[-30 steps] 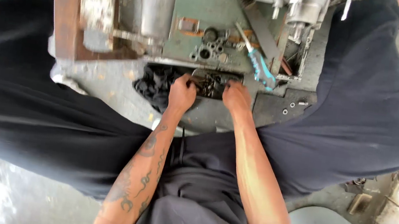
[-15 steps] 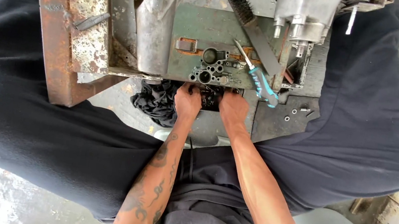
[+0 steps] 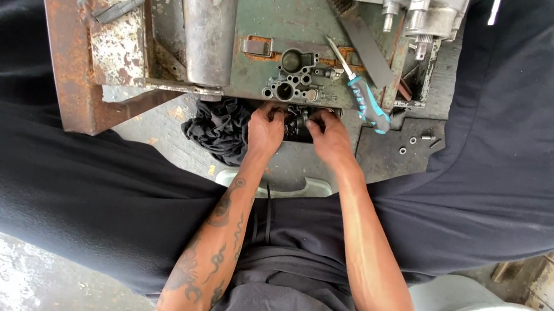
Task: Cleaning and inspecting small mechanical components of a motorcycle engine block.
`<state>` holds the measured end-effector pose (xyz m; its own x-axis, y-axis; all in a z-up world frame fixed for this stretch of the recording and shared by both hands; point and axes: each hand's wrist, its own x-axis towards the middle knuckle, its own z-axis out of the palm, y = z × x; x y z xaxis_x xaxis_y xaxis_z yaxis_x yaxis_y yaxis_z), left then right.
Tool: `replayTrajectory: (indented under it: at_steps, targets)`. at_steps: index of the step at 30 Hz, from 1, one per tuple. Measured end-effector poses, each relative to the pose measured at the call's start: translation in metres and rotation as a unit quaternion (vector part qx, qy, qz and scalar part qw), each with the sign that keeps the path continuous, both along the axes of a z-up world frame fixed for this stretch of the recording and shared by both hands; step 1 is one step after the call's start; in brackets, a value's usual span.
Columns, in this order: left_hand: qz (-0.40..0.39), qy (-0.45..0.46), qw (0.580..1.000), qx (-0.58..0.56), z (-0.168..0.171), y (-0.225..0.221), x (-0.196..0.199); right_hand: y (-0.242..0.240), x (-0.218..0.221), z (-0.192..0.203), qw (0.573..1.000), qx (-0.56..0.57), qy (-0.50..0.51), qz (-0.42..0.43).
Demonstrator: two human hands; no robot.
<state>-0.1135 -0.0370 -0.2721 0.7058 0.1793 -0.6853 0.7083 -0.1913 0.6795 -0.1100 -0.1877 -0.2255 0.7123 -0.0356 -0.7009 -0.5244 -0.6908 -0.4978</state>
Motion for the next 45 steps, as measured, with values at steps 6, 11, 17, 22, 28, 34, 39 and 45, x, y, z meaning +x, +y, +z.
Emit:
replayTrajectory:
  at_steps: [6,11,17,22,28,34,39,45]
  targets:
    - [-0.02,0.045,0.997,-0.051,0.0,0.004,-0.005,0.011,0.003,0.025,0.987,0.114,0.062,-0.094]
    - [-0.017,0.053,0.994,-0.091,-0.032,0.007,-0.012,0.001,0.004,0.015,0.977,0.132,0.08,-0.148]
    - [0.044,0.107,0.974,-0.193,-0.024,0.006,-0.009,0.013,0.013,0.032,0.973,0.152,0.074,-0.157]
    - [0.026,0.08,0.956,-0.283,-0.004,0.011,-0.006,0.007,0.008,0.017,0.982,0.121,0.055,-0.132]
    - [0.059,0.043,0.959,-0.273,0.0,0.04,-0.013,-0.005,-0.003,-0.016,0.997,0.056,0.005,-0.051]
    - [0.008,0.036,0.981,-0.191,0.008,0.056,-0.032,0.002,-0.021,-0.05,0.993,-0.05,0.02,0.105]
    - [0.145,0.072,0.974,-0.157,0.003,0.067,-0.027,0.024,-0.021,-0.061,0.98,-0.04,-0.073,0.18]
    - [0.176,0.083,0.963,-0.186,0.009,0.072,-0.021,0.027,-0.014,-0.069,0.971,-0.022,-0.074,0.226]
